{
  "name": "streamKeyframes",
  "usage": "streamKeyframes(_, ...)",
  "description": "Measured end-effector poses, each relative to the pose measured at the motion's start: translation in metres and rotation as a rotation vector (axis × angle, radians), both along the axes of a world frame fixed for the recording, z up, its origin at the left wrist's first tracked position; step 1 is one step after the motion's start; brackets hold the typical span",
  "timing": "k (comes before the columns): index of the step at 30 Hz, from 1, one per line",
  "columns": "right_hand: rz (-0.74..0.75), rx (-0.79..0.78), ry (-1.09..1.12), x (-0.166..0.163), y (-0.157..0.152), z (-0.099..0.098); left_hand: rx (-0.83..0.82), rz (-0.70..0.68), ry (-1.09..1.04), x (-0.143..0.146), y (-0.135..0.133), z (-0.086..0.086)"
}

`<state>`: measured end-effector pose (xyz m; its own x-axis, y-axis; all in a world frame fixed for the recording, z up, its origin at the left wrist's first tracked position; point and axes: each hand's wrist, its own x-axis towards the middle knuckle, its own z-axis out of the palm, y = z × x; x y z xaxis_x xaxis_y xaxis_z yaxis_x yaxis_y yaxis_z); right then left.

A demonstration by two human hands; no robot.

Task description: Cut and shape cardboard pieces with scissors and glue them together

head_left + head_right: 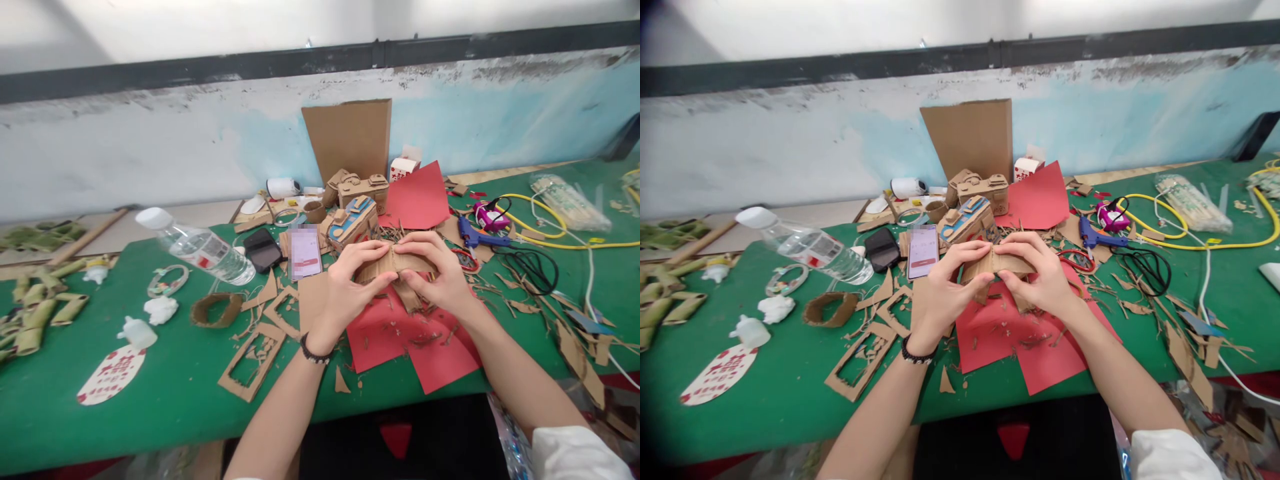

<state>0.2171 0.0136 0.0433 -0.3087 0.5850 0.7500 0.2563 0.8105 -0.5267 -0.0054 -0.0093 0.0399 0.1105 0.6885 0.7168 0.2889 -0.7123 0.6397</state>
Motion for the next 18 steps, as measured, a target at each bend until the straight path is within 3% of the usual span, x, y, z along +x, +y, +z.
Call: streamKeyframes(18, 0.022, -0.01, 0.045, -0.0014, 0.0019, -0.0021, -0.166, 0.015, -0.075, 0.0002, -0.0034, -0.0068)
